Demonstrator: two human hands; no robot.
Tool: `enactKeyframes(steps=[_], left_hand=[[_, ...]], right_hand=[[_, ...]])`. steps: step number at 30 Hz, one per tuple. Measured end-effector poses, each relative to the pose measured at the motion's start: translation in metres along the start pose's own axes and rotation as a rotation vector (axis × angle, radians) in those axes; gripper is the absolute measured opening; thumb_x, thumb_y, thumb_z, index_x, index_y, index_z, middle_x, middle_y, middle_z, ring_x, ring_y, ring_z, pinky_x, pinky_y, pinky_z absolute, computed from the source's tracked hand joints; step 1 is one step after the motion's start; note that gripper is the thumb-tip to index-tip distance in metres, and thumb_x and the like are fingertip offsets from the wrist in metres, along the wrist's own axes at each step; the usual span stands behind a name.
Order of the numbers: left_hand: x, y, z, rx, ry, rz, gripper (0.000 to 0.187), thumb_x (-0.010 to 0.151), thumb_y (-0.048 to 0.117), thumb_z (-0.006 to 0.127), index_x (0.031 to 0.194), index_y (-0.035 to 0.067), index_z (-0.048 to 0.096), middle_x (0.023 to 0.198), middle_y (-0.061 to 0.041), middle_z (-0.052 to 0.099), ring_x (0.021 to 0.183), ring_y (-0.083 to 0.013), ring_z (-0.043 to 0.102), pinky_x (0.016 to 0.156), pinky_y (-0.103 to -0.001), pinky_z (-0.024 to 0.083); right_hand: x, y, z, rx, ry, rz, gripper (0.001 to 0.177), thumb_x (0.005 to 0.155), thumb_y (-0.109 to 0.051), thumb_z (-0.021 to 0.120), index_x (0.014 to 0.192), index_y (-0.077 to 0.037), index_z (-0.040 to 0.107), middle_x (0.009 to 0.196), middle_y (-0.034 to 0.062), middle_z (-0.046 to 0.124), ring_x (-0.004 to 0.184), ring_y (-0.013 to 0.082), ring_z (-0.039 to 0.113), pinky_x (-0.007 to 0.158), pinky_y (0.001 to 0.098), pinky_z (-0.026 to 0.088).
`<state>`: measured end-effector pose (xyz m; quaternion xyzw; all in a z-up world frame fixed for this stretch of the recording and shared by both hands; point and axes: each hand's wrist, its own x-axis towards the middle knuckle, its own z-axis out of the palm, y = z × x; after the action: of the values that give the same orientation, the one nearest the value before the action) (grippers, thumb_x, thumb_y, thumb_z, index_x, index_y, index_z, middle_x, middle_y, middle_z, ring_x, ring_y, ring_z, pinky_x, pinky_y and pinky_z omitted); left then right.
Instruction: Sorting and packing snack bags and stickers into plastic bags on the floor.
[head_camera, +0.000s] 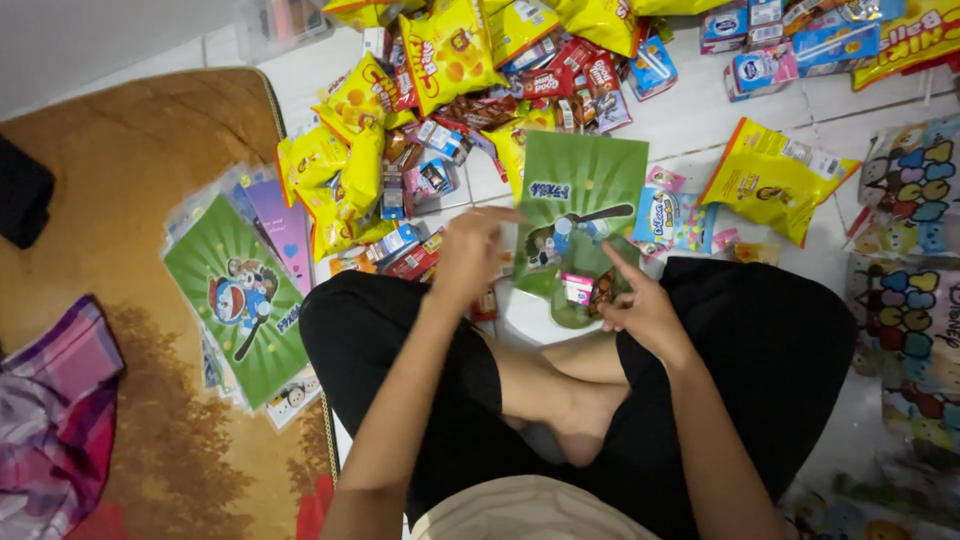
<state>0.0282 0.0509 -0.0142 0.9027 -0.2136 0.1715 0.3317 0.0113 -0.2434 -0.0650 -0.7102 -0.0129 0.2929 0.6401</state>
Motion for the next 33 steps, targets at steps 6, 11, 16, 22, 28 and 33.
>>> enactKeyframes(steps=[6,11,16,22,28,33], left_hand=[[-0.087,-0.097,0.041,0.312,-0.476,-0.815,0.083,0.076,0.033,0.086,0.146,0.018,0.044,0.139,-0.021,0.05,0.129,-0.0461,0.054,0.098,-0.065,0.052],[-0.064,-0.053,0.054,0.566,-0.612,-0.453,0.087,0.071,0.035,0.091,0.146,0.021,0.047,0.144,-0.011,0.053,0.14,-0.0309,0.043,0.114,-0.066,0.027],[-0.087,-0.087,0.089,0.625,-0.504,-0.426,0.058,0.069,0.038,0.089,0.119,0.026,0.063,0.119,0.0,0.061,0.118,-0.0213,0.056,0.108,-0.059,0.03],[-0.094,-0.094,0.08,0.526,-0.612,-0.782,0.051,0.085,0.031,0.081,0.129,0.027,0.056,0.138,-0.01,0.049,0.131,-0.0338,0.048,0.094,-0.063,0.045],[-0.11,-0.125,0.096,0.424,-0.566,-0.917,0.049,0.086,0.024,0.079,0.129,0.018,0.059,0.127,-0.016,0.058,0.121,-0.039,0.061,0.086,-0.063,0.054],[-0.148,-0.185,0.131,0.281,-0.624,-1.047,0.04,0.097,0.041,0.064,0.126,0.014,0.066,0.118,-0.019,0.067,0.115,-0.042,0.068,0.083,-0.062,0.057]], right_hand=[[-0.006,-0.011,0.003,0.001,-0.03,-0.009,0.091,0.077,0.013,0.067,0.159,-0.018,0.043,0.064,0.0251,0.069,0.052,0.0275,0.07,0.047,0.0283,0.058],[-0.011,-0.011,0.003,-0.002,-0.05,-0.026,0.095,0.075,0.013,0.069,0.16,-0.02,0.04,0.068,0.023,0.068,0.054,0.0254,0.07,0.049,0.0265,0.059],[-0.004,0.007,-0.001,-0.014,-0.073,-0.042,0.096,0.076,0.012,0.069,0.161,-0.021,0.038,0.068,0.0202,0.068,0.054,0.024,0.07,0.049,0.0254,0.059],[-0.008,0.002,0.0,-0.006,-0.088,-0.048,0.094,0.077,0.012,0.069,0.16,-0.021,0.039,0.069,0.0203,0.068,0.054,0.0246,0.071,0.05,0.0252,0.059],[-0.003,0.012,-0.004,0.033,-0.101,-0.082,0.094,0.077,0.013,0.068,0.16,-0.018,0.038,0.067,0.0167,0.066,0.054,0.0225,0.07,0.049,0.0231,0.057],[-0.015,-0.017,0.003,0.024,-0.099,-0.075,0.093,0.079,0.012,0.068,0.161,-0.019,0.038,0.066,0.0177,0.066,0.054,0.0228,0.071,0.048,0.0227,0.057]])
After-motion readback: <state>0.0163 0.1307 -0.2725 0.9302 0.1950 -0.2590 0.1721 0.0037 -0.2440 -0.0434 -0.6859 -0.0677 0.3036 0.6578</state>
